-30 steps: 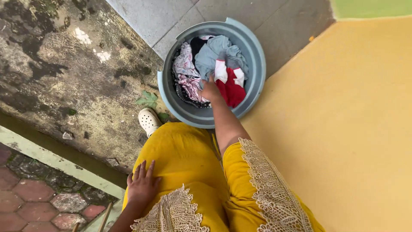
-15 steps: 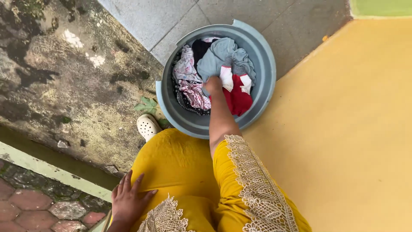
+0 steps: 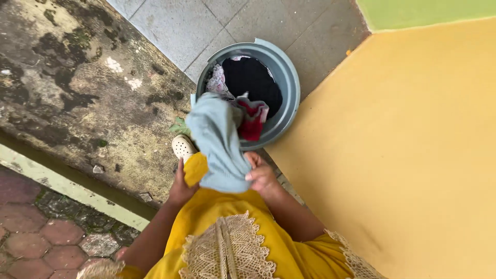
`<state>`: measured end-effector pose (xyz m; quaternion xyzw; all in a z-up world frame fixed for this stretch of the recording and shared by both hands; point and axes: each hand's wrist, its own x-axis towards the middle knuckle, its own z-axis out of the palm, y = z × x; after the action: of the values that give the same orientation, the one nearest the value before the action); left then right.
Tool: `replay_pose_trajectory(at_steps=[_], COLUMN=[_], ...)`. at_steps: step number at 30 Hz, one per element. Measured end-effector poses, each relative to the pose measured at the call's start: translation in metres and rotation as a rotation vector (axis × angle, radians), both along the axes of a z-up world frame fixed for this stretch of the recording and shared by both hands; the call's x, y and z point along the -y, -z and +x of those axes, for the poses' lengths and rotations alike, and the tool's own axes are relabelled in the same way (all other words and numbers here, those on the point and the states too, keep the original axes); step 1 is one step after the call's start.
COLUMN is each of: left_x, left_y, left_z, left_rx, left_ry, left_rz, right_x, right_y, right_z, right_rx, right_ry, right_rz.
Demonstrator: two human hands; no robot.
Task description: Hanging wet clothes on hangers and a metal gate to air dry.
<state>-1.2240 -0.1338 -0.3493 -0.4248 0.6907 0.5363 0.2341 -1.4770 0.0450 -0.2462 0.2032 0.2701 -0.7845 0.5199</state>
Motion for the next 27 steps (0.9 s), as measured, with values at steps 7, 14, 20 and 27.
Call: replay_pose_trajectory(at_steps=[7, 14, 20, 27], left_x=[0.028, 0.075, 0.114, 0.123], left_y=[-0.105, -0.252, -0.368, -0.342], left_z=[-0.065, -0.058, -0.001, 0.073], left_rx=[-0.160, -0.303, -0.475, -1.040], left_ry=[-0.316, -0.646, -0.899, -0.136], left_rz=[0.265, 0.412, 0.510, 0.246], right_x=[0.029, 0.016, 0.065, 0.243], right_y=[-0.154, -0.190, -0.234, -0.273], right_z=[0.020, -0.030, -0.102, -0.016], right_rx=[-0.028, -0.491, -1.049, -1.611], right_ry=[-0.766, -0.962, -0.582, -0.757], right_rz=[-0.747, -0.619, 0.170, -0.276])
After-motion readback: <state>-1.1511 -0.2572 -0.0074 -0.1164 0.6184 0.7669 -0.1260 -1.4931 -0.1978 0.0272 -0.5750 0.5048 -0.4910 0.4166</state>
